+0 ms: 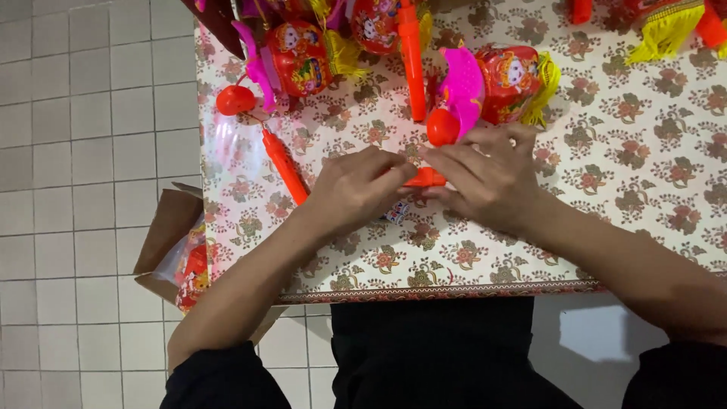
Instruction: Assembling colorful toy lanterns by connecting plastic sticks and other decorative components on a table.
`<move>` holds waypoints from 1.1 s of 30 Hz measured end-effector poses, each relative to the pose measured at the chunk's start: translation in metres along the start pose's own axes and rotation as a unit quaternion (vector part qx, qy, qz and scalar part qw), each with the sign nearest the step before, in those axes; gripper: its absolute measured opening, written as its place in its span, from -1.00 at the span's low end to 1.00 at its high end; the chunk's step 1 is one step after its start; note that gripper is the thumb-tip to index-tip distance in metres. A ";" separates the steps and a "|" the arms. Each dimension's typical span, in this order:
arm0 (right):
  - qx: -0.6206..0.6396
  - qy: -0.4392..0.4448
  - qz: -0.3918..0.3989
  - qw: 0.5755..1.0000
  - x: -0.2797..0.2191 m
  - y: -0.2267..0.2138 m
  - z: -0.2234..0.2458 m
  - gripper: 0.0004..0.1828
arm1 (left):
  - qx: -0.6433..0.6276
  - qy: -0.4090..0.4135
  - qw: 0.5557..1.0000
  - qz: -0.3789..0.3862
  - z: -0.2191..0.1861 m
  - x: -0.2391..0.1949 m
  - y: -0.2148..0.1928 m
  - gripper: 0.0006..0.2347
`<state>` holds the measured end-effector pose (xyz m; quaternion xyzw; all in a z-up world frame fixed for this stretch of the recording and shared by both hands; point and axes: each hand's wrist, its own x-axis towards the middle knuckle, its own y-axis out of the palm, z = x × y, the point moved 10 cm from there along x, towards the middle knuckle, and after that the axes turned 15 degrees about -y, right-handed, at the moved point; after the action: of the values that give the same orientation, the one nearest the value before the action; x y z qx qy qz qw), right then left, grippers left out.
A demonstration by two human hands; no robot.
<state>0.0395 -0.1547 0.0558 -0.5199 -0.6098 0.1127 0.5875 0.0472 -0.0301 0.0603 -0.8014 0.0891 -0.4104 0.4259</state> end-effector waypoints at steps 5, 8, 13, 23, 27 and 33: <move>0.023 0.014 -0.039 0.999 -0.007 0.010 -0.003 -0.54 | -0.031 -0.032 0.998 0.053 0.003 0.002 0.005 -0.78; 0.018 0.013 -0.038 0.999 -0.012 0.011 0.001 -0.58 | -0.052 -0.040 0.996 0.063 0.003 0.003 0.002 -0.81; 0.043 -0.011 -0.065 0.997 0.003 -0.005 0.002 -0.72 | -0.055 -0.064 0.992 0.098 0.005 0.007 0.003 -0.81; 0.132 0.014 -0.077 0.988 0.013 -0.013 -0.007 -0.71 | -0.038 -0.078 0.987 0.135 0.005 0.009 0.001 -0.67; 0.120 0.016 -0.074 0.990 0.012 -0.012 -0.007 -0.71 | -0.010 -0.066 0.993 0.097 0.012 0.004 0.012 -0.76; 0.117 -0.004 -0.097 0.988 0.014 -0.017 -0.005 -0.87 | 0.007 -0.072 0.994 0.078 0.010 0.008 0.001 -0.86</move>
<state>0.0380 -0.1534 0.0785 -0.3854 -0.6422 0.1275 0.6502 0.0596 -0.0286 0.0611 -0.8166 0.1175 -0.3179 0.4672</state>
